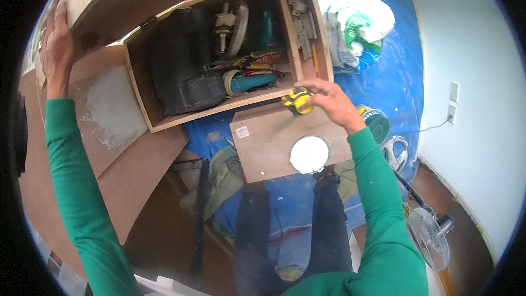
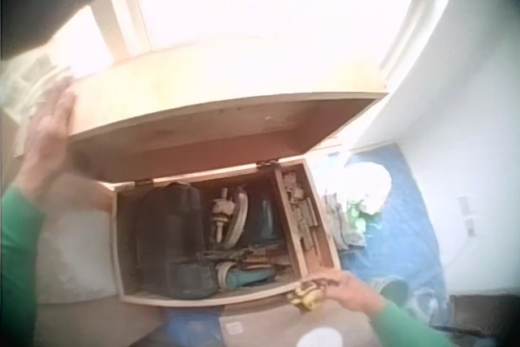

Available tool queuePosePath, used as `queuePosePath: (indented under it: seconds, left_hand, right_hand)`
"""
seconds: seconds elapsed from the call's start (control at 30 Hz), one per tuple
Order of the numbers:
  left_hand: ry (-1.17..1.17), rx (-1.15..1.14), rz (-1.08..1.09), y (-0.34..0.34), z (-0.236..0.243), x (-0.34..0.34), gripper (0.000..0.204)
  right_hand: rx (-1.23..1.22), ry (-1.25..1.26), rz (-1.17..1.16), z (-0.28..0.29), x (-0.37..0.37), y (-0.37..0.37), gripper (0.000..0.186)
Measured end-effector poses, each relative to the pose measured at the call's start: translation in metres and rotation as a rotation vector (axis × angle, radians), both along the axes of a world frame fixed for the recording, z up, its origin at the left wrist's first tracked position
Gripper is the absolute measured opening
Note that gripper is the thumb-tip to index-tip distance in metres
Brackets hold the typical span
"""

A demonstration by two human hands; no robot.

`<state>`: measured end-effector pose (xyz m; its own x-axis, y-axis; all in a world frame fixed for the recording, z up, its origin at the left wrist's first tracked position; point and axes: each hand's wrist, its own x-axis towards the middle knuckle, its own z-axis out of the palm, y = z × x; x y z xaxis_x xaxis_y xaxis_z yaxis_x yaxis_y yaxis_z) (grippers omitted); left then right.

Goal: The person measures and marks a large wooden board using a tape measure and pencil, then uses a smaller wooden template to trace and mark cut lines. The person also handles a small wooden strip and places it on the board.

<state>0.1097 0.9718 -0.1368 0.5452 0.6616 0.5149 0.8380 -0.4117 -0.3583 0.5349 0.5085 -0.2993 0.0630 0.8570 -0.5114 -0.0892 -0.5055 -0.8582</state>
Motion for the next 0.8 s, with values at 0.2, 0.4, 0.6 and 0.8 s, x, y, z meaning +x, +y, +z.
queuePosePath:
  seconds: [0.2, 0.4, 0.6, 0.8]
  left_hand:
    - [0.045, 0.084, -0.086, 0.002, -0.009, -0.014, 0.048]
    - [0.018, 0.046, -0.055, -0.004, -0.012, -0.012, 0.053]
    - [-0.063, -0.059, -0.009, -0.011, -0.014, -0.010, 0.054]
    - [-0.292, -0.060, 0.090, -0.034, 0.001, -0.006, 0.068]
  right_hand:
    - [-0.275, -0.588, 0.084, 0.001, -0.008, 0.020, 0.040]
    - [-0.473, -1.294, 0.387, -0.081, 0.016, 0.084, 0.034]
    - [-0.751, -1.226, 0.331, -0.102, 0.019, 0.107, 0.036]
    - [-0.745, -1.342, 0.271, -0.107, 0.009, 0.113, 0.037]
